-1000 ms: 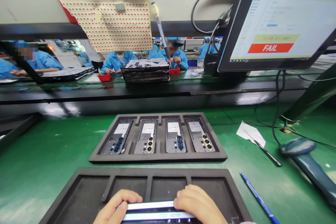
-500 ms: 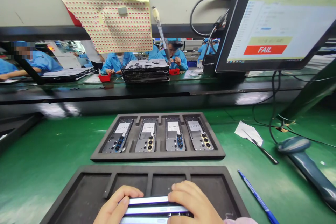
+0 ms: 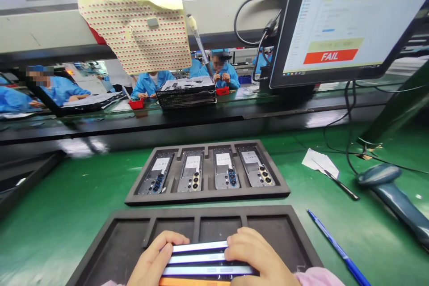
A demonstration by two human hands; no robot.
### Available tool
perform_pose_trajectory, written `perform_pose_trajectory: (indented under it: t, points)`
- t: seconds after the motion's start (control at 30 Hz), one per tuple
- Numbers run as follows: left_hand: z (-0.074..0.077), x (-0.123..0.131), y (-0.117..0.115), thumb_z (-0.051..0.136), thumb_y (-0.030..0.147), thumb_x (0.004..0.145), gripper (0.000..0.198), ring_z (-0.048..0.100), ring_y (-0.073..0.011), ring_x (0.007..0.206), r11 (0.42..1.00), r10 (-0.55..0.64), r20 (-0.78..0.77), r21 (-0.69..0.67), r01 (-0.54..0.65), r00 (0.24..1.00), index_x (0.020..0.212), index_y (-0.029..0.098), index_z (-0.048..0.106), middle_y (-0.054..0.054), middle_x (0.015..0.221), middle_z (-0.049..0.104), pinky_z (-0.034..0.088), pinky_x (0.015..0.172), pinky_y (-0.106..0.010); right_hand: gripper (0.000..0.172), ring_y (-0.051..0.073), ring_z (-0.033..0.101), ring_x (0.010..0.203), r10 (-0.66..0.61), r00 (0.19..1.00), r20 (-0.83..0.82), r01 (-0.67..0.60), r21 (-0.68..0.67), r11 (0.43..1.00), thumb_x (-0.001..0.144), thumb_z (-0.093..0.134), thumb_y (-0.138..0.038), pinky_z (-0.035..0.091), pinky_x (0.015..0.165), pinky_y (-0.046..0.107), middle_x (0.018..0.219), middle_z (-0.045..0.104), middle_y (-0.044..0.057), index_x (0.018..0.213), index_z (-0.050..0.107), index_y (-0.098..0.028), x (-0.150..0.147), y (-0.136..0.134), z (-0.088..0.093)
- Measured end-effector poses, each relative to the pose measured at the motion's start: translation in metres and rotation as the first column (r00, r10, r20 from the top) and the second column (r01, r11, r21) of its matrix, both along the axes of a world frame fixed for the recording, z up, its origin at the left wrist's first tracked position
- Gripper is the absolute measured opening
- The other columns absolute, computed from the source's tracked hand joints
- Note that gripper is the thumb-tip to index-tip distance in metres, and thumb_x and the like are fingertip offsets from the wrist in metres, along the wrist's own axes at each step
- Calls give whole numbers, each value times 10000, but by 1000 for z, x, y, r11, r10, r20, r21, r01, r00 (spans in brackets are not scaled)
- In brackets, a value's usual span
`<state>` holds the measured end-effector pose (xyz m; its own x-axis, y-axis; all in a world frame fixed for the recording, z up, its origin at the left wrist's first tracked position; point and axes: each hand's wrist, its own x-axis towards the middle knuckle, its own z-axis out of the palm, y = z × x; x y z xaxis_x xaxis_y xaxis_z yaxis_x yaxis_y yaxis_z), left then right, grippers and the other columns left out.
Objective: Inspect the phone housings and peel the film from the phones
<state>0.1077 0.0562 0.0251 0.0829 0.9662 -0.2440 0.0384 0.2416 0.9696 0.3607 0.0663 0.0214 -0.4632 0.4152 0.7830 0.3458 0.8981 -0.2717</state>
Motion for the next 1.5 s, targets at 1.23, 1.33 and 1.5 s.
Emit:
perform_pose_trajectory:
  t: [1.23,1.33,1.5]
  points:
    - [-4,2,-1,539,600,766,414,531,-167,760,999,-9,63,32,7,998,804,194,612,-15,820,619,369,646,-228,430,160,569,1083,-216,946,241,135,313,940,900,365,-563,248,1088,364,1003,680,11,931,688,-281,-10,4,-11]
    - [-5,2,-3,519,578,787,398,527,-168,743,999,-23,42,25,22,999,810,190,608,-20,826,615,368,644,-234,404,168,576,1072,-213,937,276,120,317,941,916,364,-523,224,1101,375,1010,678,3,923,684,-276,-11,5,-14]
    - [-5,1,-2,508,561,796,383,520,-173,740,999,-39,36,13,39,999,825,191,601,-26,837,611,368,651,-240,287,164,600,1031,-259,936,239,158,371,915,939,411,-321,254,1096,372,967,692,-20,881,689,-279,-15,3,-7]
